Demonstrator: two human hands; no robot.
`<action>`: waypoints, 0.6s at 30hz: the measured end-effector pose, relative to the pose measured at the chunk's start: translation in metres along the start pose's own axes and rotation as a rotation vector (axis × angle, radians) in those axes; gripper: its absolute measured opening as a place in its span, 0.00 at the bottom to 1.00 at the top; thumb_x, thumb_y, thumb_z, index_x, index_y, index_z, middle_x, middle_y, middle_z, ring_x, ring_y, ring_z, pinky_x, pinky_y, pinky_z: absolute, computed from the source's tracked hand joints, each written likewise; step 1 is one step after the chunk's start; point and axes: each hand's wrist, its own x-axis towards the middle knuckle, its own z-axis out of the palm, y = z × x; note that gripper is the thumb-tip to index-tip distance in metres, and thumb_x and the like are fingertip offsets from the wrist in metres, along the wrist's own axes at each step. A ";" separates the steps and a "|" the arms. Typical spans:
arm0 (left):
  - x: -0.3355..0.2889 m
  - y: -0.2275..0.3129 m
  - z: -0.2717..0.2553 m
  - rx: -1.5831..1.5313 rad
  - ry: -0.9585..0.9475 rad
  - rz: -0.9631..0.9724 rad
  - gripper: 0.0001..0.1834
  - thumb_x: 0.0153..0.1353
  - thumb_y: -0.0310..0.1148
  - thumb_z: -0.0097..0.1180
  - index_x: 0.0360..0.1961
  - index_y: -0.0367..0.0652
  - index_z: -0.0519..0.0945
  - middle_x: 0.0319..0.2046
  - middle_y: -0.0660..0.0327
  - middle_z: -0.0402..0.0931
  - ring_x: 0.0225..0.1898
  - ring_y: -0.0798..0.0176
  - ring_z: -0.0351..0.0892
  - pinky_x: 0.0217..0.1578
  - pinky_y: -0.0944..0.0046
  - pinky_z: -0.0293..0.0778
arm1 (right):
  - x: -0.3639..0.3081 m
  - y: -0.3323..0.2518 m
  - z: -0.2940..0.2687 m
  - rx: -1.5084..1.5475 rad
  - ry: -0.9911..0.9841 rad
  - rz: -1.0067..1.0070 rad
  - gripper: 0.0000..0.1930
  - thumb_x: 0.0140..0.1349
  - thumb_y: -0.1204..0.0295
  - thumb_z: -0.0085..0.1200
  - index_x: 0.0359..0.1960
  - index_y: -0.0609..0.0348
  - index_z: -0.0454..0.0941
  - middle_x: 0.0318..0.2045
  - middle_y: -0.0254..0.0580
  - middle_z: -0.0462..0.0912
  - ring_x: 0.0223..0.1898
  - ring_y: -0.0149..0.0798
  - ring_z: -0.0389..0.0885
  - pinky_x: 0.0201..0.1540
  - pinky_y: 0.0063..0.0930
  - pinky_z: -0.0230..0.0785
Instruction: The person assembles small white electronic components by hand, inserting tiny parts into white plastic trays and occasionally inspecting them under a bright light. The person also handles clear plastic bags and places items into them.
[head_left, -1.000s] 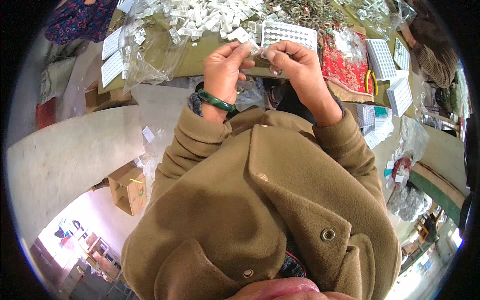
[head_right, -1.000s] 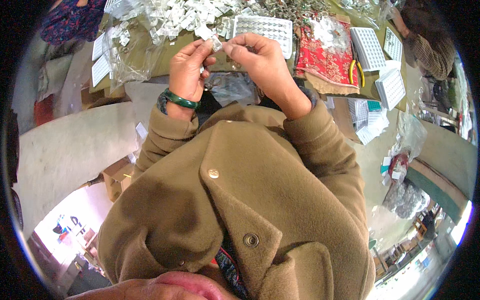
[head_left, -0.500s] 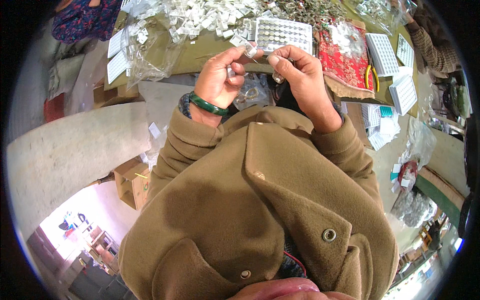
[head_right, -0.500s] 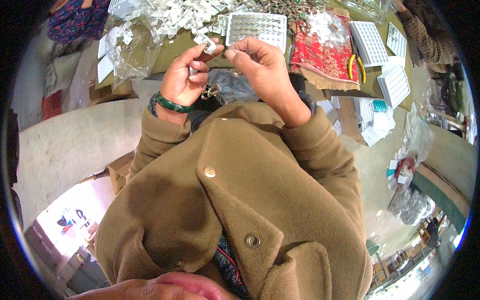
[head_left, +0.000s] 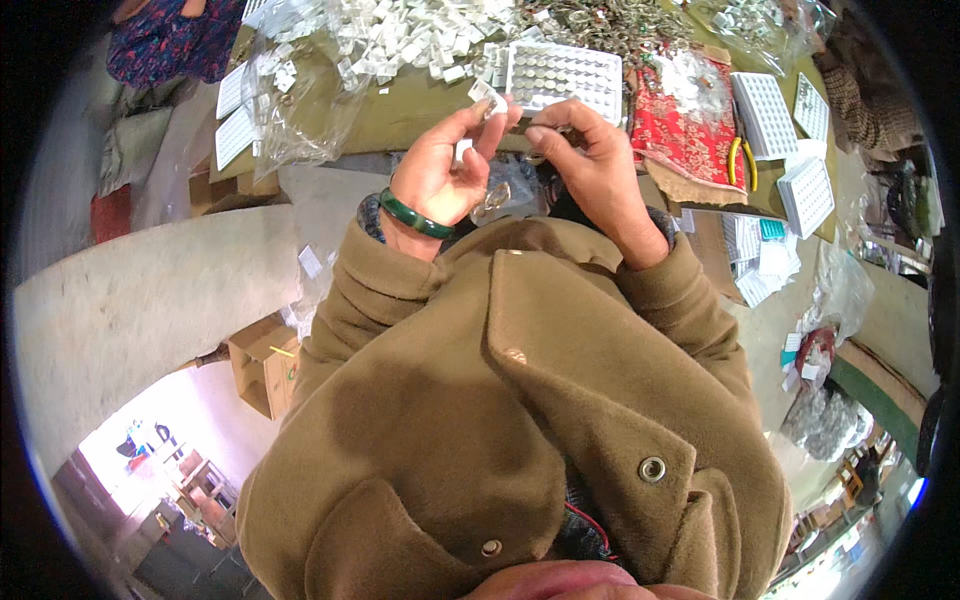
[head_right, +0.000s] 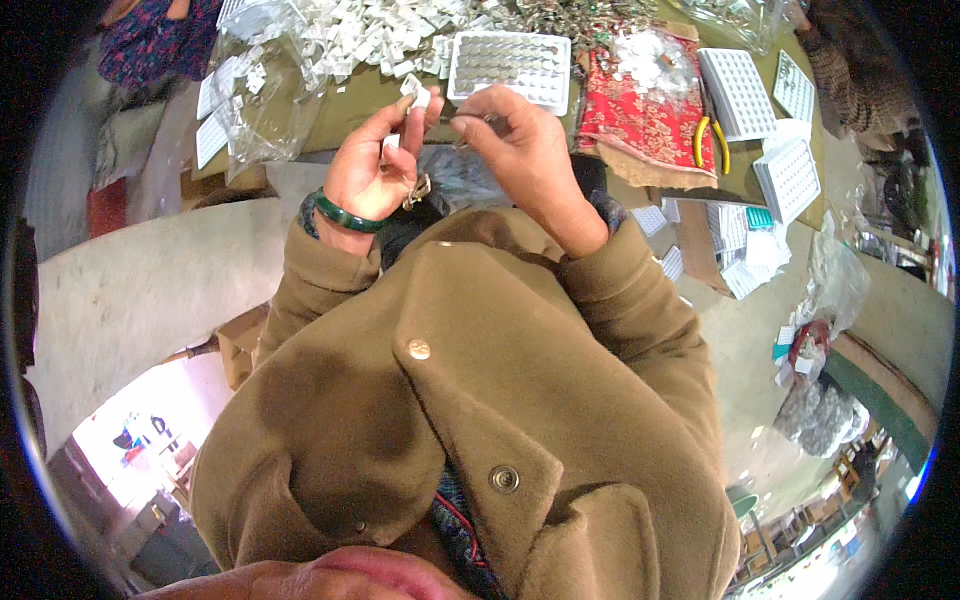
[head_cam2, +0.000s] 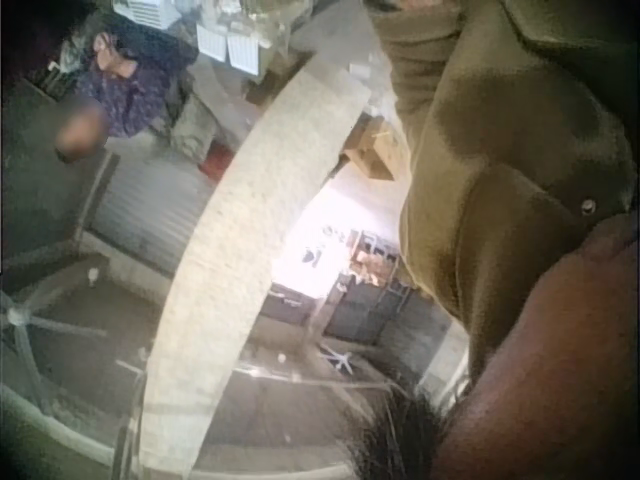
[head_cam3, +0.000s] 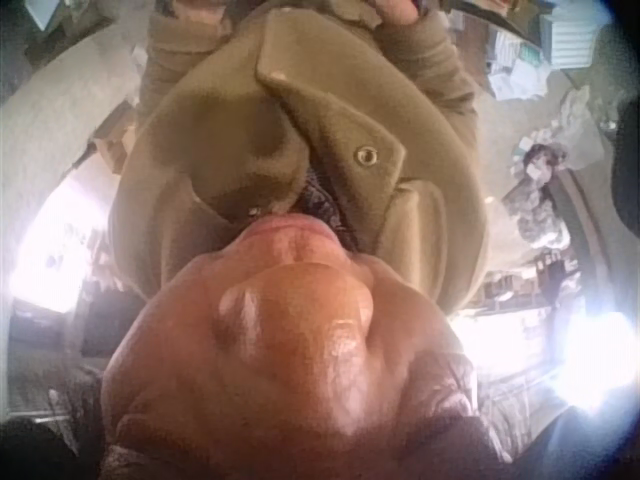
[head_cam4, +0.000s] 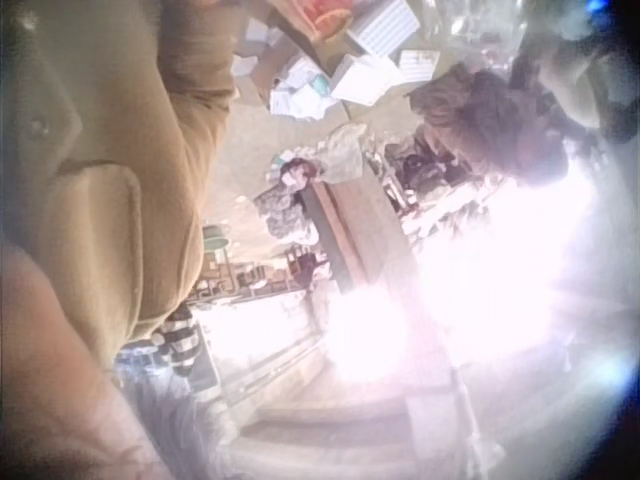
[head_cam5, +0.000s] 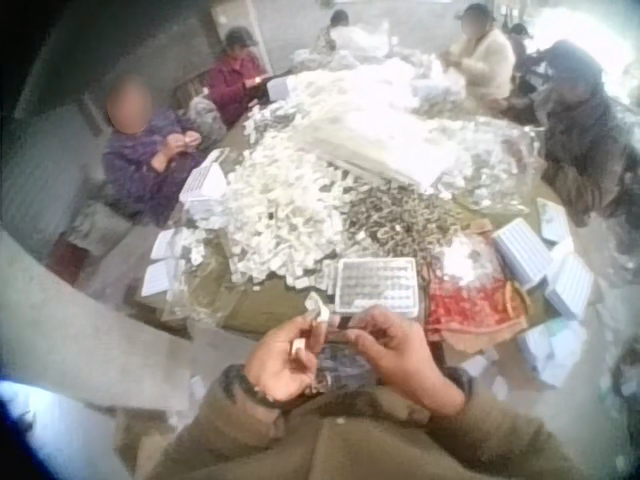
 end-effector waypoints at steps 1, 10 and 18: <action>0.001 -0.001 -0.002 0.064 0.027 0.018 0.19 0.68 0.31 0.50 0.58 0.37 0.70 0.52 0.56 0.75 0.43 0.73 0.81 0.21 0.83 0.75 | 0.000 0.002 -0.001 -0.135 0.010 -0.094 0.07 0.59 0.72 0.60 0.38 0.61 0.79 0.30 0.41 0.81 0.29 0.31 0.79 0.33 0.25 0.72; 0.013 -0.012 -0.023 0.510 0.098 0.191 0.14 0.68 0.30 0.50 0.53 0.37 0.75 0.48 0.57 0.79 0.47 0.71 0.80 0.33 0.80 0.79 | 0.008 0.008 -0.050 -0.409 0.217 0.055 0.07 0.60 0.72 0.57 0.36 0.61 0.82 0.27 0.46 0.82 0.30 0.40 0.83 0.34 0.29 0.73; 0.015 -0.043 -0.018 0.666 0.079 0.068 0.14 0.66 0.29 0.50 0.51 0.42 0.78 0.42 0.63 0.81 0.40 0.74 0.81 0.33 0.78 0.74 | 0.053 0.025 -0.036 -0.799 0.176 -0.377 0.05 0.58 0.72 0.55 0.34 0.54 0.81 0.29 0.45 0.81 0.30 0.53 0.81 0.33 0.41 0.74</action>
